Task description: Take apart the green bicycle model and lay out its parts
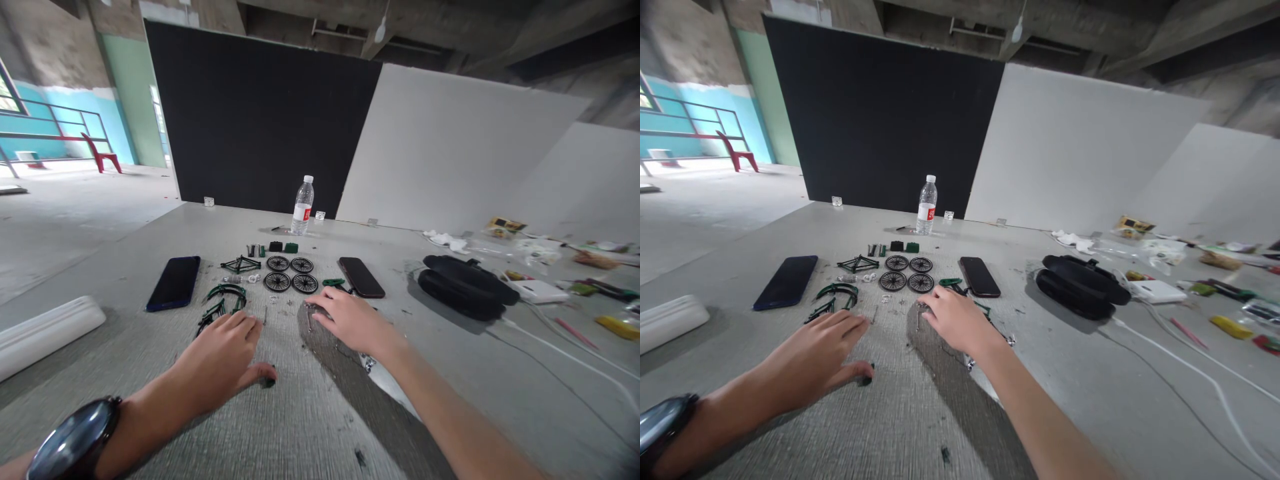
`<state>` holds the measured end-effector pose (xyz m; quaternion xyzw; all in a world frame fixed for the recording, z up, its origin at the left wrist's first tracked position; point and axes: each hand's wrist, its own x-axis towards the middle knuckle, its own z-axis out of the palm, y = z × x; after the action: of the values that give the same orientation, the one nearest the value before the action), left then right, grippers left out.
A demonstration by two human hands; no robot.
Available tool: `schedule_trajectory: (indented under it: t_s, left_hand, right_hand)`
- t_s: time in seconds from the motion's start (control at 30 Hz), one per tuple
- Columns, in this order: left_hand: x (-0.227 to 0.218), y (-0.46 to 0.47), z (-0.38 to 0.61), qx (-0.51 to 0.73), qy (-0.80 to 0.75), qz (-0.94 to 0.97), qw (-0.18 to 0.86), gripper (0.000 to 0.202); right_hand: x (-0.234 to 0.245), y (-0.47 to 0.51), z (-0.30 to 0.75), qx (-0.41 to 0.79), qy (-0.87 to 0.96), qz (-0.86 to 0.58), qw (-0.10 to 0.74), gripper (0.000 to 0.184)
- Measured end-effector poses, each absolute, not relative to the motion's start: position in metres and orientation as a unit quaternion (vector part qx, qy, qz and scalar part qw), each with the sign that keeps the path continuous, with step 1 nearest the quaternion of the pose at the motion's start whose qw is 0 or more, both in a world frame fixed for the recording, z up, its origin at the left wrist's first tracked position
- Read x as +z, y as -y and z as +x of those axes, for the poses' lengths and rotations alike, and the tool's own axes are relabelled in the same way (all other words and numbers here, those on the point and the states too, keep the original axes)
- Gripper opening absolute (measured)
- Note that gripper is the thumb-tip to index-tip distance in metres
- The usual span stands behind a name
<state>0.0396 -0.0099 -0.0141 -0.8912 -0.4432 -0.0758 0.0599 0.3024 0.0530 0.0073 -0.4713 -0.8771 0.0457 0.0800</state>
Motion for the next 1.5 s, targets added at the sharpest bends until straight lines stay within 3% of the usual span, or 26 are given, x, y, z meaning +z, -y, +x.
schedule_trajectory:
  t_s: [0.93,1.07,1.23,1.5]
  left_hand:
    - [-0.014,0.01,0.041,-0.051,0.444,-0.893,0.057,0.061]
    - [-0.014,0.009,0.041,-0.047,0.446,-0.892,0.053,0.064]
    - [-0.01,0.01,0.043,-0.043,0.443,-0.893,0.062,0.06]
    - [-0.012,0.011,0.044,-0.054,0.439,-0.892,0.09,0.057]
  right_hand:
    - [0.012,-0.057,0.308,0.027,0.876,-0.48,0.038,0.036]
    - [0.016,-0.058,0.308,0.031,0.869,-0.489,0.067,0.038]
    - [0.028,-0.058,0.311,0.044,0.851,-0.507,0.13,0.025]
    - [0.023,-0.063,0.308,0.062,0.835,-0.541,0.077,0.008]
